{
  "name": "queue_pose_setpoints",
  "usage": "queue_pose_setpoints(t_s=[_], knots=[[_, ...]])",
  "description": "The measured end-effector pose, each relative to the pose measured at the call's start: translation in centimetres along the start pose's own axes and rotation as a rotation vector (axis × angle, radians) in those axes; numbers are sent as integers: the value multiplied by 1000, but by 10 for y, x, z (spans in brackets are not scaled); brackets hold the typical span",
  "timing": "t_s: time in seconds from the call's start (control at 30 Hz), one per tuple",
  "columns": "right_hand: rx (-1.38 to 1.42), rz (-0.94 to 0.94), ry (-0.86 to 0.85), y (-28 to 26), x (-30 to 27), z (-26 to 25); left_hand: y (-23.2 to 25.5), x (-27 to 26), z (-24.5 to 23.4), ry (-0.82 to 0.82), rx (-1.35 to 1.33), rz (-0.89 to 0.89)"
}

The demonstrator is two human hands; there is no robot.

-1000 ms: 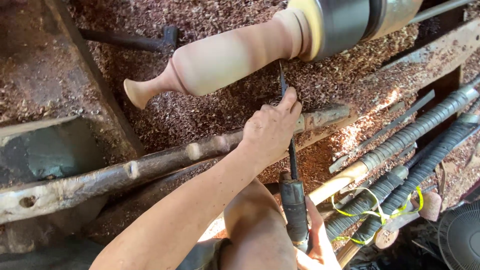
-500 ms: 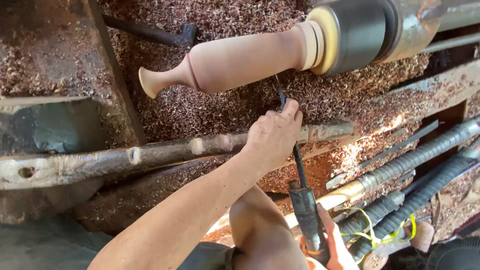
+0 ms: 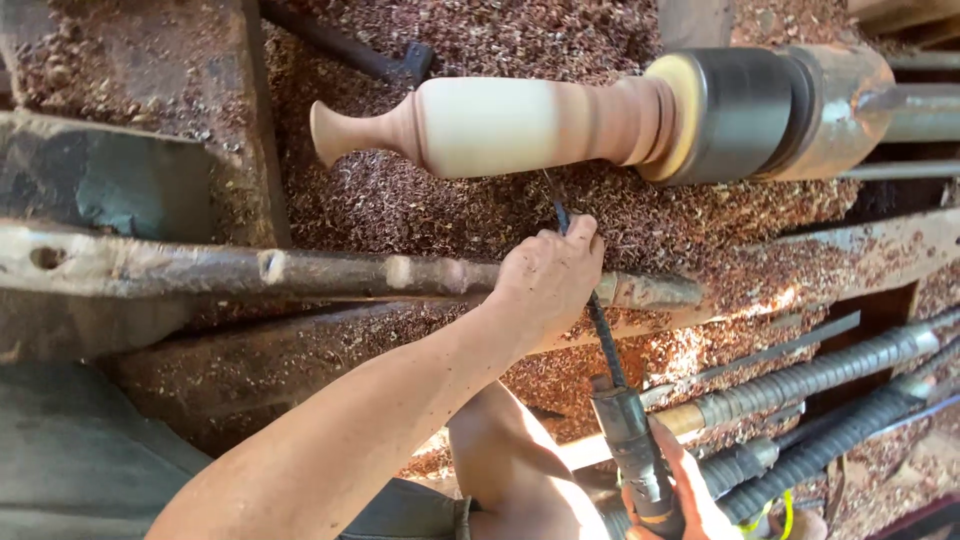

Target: Shaping a wooden workpiece on a lathe using a turning chisel to create a decorative groove.

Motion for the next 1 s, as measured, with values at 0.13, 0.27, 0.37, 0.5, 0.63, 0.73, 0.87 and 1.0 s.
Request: queue_pose_setpoints(t_s=[0.13,0.27,0.37,0.5,0.63,0.73,0.87,1.0], knots=[[-460,-369,3,-86,33,9,-1,-2,1,-103,4,-1],[254,110,-123,-44,75,-10,-3,-3,1,-82,-37,-26],[-460,-28,-236,-60,89,-11,-3,-2,2,-71,-37,-23],[-51,138,-294,-55,74,13,-1,0,3,-71,-37,-1],[589,164,31,8,51,12,0,2,4,-43,-12,6],[383,277,-63,-22,31,29,1,2,3,-111,-44,43],[562,-56,-231,-27,34,60,3,5,7,-99,-3,67],[196,-255,-190,-85,16,73,4,11,15,-53,-15,64]])
Point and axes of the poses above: each hand's wrist, its own x-axis towards the middle knuckle, its own z-axis out of the palm, y = z × x, the point moved 9 cm from there along x, towards the middle knuckle, and after that the axes turned 10 degrees about -y, right-handed, at the moved point
